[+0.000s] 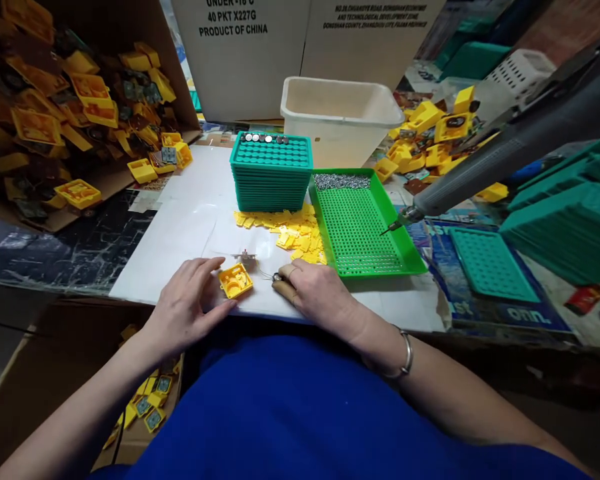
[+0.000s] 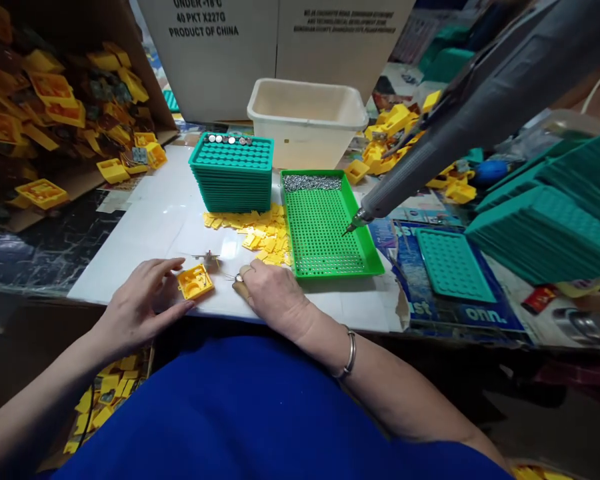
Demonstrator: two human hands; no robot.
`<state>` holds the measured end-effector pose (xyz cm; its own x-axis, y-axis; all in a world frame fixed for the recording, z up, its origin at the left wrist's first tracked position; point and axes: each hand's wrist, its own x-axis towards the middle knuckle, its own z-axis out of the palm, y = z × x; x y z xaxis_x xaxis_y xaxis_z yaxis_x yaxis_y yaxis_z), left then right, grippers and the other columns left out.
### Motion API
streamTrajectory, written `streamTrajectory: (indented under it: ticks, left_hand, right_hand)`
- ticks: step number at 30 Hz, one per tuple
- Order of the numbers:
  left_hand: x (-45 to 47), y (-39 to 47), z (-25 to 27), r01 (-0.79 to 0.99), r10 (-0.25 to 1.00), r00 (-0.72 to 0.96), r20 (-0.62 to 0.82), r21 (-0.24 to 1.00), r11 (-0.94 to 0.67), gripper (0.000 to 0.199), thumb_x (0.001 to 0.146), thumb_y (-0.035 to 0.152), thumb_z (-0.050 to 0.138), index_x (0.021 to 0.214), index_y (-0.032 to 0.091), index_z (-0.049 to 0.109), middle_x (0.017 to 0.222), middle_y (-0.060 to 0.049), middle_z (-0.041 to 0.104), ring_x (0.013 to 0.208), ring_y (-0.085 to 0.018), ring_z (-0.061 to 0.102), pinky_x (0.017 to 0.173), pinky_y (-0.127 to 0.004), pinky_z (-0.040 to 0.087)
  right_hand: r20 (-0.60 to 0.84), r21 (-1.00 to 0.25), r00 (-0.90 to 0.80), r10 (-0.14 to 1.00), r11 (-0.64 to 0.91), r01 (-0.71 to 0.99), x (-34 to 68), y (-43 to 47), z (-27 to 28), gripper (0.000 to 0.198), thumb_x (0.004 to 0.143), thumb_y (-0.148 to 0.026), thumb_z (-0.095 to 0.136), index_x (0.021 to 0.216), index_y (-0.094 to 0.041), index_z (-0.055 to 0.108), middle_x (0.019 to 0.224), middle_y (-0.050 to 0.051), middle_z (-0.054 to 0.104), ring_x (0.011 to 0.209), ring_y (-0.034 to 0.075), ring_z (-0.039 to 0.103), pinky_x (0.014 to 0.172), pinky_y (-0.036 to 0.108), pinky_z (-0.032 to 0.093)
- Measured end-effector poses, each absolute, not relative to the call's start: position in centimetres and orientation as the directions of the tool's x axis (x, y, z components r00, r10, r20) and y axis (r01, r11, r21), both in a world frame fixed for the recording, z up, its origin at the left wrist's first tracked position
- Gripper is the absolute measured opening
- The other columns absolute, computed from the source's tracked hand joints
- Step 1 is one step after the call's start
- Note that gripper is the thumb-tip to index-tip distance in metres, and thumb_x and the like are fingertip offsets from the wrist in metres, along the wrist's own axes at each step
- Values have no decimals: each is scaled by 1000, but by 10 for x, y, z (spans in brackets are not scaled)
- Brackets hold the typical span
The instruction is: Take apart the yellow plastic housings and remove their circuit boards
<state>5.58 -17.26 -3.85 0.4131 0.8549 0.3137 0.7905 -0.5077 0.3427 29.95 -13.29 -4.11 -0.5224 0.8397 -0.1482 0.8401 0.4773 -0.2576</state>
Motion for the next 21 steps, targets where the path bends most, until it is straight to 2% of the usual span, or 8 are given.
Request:
streamTrajectory:
  ticks: [4, 8, 11, 13, 15, 16, 18, 21]
  left_hand:
    - [56, -163, -34, 738, 852, 509, 124, 446, -506, 50, 92, 38, 56, 137, 15, 51, 98, -9, 67, 87, -23, 62, 78, -35, 50]
    - [63, -154, -32, 755, 876, 481, -29, 521, -397, 47, 89, 45, 57, 129, 19, 58, 90, -5, 67, 79, -21, 62, 73, -32, 49]
    - [72, -151, -31, 751, 899, 438, 29, 537, -383, 39, 84, 46, 61, 112, 19, 62, 88, -4, 64, 74, -18, 59, 68, -31, 48]
    - [79, -151, -29, 727, 907, 415, 78, 571, -382, 33, 82, 43, 64, 104, 18, 60, 87, -3, 61, 72, -17, 58, 66, -30, 48]
    - [87, -152, -27, 669, 918, 393, 58, 666, -328, 32, 82, 40, 66, 104, 19, 56, 84, -2, 60, 70, -16, 58, 63, -29, 48]
    - [92, -152, -27, 618, 922, 386, 17, 737, -273, 33, 82, 39, 67, 106, 20, 54, 84, -1, 60, 69, -16, 59, 62, -28, 48]
    - [100, -154, -25, 463, 917, 392, -81, 878, -120, 38, 83, 38, 68, 111, 22, 49, 88, -1, 63, 71, -15, 62, 62, -27, 50]
    - [111, -156, -22, 183, 883, 435, -175, 978, 103, 41, 84, 31, 69, 115, 24, 44, 103, -4, 65, 86, -17, 66, 72, -27, 53]
  right_hand:
    - [-173, -216, -520, 837, 483, 849, 297, -131, -35, 31, 99, -29, 43, 104, -14, 68, 102, 13, 69, 89, 23, 67, 72, 32, 45]
    - [-178, -283, -521, 835, 464, 840, 297, -126, -31, 26, 96, -22, 47, 102, -12, 70, 102, 14, 70, 91, 23, 67, 76, 32, 47]
    - [-42, -515, -511, 859, 419, 748, 303, -124, -35, 18, 91, -18, 57, 98, -11, 71, 98, 12, 73, 92, 19, 68, 82, 31, 49]
    - [76, -720, -492, 867, 389, 575, 309, -123, -37, 14, 87, -17, 62, 98, -12, 71, 93, 8, 74, 85, 15, 68, 79, 27, 51]
    - [158, -835, -514, 843, 392, 387, 315, -123, -38, 15, 86, -18, 65, 99, -14, 71, 86, 3, 74, 74, 11, 66, 71, 22, 51]
    - [195, -844, -549, 813, 424, 327, 317, -123, -37, 15, 86, -18, 66, 99, -14, 70, 85, 2, 74, 71, 10, 65, 68, 22, 51]
    - [268, -782, -634, 725, 548, 296, 321, -122, -34, 13, 86, -17, 65, 98, -14, 70, 85, 3, 73, 72, 10, 64, 68, 22, 50]
    - [272, -621, -711, 649, 682, 385, 323, -121, -25, 9, 87, -16, 64, 94, -11, 69, 86, 7, 72, 79, 14, 64, 71, 25, 48]
